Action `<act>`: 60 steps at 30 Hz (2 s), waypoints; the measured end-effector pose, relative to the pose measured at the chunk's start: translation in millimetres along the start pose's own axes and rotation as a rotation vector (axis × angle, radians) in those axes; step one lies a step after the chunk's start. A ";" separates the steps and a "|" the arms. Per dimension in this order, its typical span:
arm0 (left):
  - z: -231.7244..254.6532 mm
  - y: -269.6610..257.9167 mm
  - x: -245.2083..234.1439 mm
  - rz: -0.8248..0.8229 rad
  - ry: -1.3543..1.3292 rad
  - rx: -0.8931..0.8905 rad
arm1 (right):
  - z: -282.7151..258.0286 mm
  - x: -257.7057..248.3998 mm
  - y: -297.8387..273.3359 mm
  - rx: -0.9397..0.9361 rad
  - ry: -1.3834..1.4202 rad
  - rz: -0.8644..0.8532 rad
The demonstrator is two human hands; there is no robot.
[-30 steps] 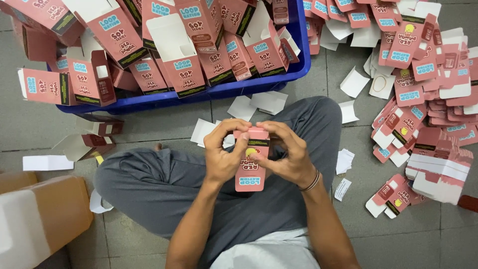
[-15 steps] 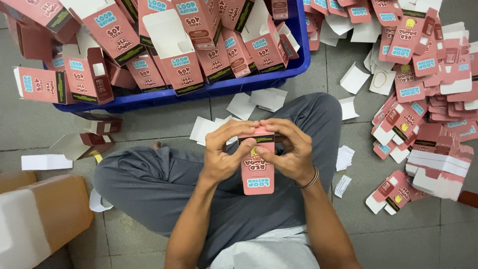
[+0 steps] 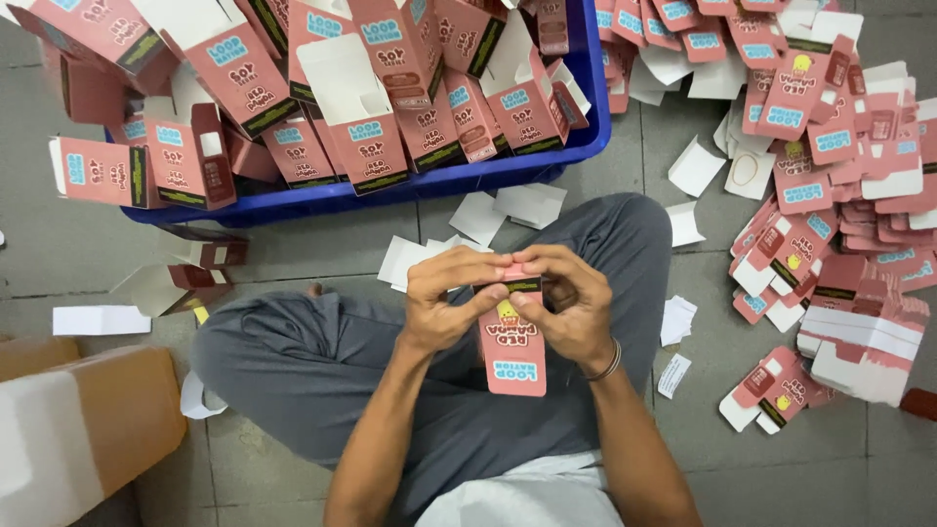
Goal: Folding flat cardboard box templates into finished 3D boxes.
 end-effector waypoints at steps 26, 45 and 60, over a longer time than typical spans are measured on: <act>-17.0 -19.2 3.6 0.013 -0.079 -0.055 | 17.6 -5.7 -15.6 0.111 0.067 0.041; -9.4 -18.6 6.8 0.086 0.065 -0.160 | -6.6 14.6 -16.0 0.288 -0.269 -0.145; -7.4 -9.8 7.2 0.031 0.166 0.009 | 2.9 2.4 -18.7 0.268 -0.324 -0.079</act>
Point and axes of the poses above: each hand's wrist, its own y-axis towards the middle knuckle, its own x-axis out of the palm, z = x × y, the point moved 1 cm from there along y, towards the middle knuckle, and after that the axes turned 5 degrees about y, right-handed, at the moved point
